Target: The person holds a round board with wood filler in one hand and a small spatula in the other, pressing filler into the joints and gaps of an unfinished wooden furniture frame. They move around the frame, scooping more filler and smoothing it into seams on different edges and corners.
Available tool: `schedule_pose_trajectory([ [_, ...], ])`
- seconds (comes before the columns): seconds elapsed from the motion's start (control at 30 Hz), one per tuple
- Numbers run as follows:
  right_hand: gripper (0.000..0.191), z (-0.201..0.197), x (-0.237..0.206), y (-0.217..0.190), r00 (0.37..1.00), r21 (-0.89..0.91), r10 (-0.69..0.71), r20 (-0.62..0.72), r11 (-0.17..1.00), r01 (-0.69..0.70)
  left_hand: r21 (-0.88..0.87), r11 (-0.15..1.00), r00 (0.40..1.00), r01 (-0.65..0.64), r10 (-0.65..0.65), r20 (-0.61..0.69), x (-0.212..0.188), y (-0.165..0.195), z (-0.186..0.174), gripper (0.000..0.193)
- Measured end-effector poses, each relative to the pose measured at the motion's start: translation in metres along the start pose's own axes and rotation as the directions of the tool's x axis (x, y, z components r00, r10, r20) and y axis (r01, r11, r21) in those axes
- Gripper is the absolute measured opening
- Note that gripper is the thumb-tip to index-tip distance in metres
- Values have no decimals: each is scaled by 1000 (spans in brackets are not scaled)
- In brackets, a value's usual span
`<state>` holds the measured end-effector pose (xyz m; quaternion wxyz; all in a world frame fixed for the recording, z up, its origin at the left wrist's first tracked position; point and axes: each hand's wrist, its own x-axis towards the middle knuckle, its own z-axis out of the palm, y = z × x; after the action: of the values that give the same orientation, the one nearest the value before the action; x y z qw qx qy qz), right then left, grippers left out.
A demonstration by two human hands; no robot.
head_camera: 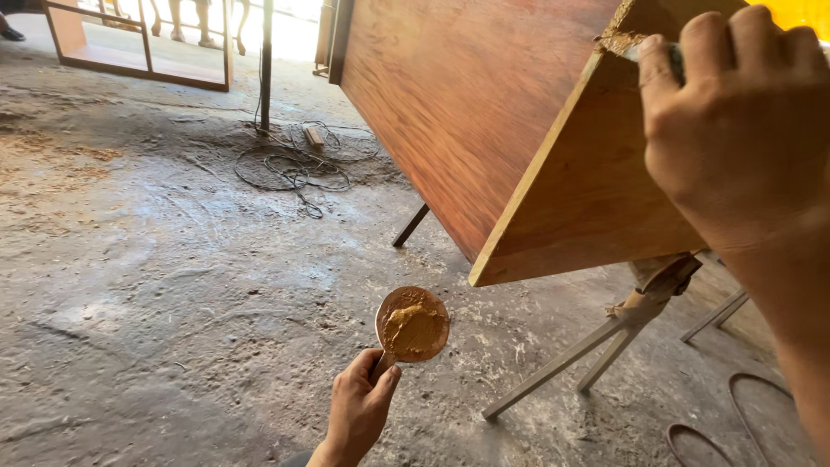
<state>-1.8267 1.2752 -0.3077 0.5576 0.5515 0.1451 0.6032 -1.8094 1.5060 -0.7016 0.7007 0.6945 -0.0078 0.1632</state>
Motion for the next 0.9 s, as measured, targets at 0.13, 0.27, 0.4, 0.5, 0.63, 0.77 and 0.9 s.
schedule_pose_trajectory([
  [0.13,18,3,5,-7,999,-61,-50,21,997,51,-4,999,999,-39,39,10,2,0,1,25],
  [0.27,18,-8,7,-12,992,8,-97,81,995,97,-7,1000,999,-30,30,36,0,2,-1,25],
  [0.4,13,-16,4,-10,997,306,-83,-2,949,79,-10,1000,999,-19,19,35,-4,5,-7,25],
  [0.5,11,-4,2,4,993,375,-35,114,927,-11,-23,998,997,-61,62,34,-3,6,-13,25],
  [0.63,11,15,-5,13,987,393,-20,162,918,-46,-14,998,998,-54,55,33,-5,7,-15,24],
  [0.77,10,25,-11,4,993,367,-19,115,930,-25,-54,997,996,-62,65,60,-6,7,-11,24],
  [0.9,9,30,-10,3,995,381,-5,102,924,-34,-67,997,995,-33,39,89,-8,8,-10,24],
])
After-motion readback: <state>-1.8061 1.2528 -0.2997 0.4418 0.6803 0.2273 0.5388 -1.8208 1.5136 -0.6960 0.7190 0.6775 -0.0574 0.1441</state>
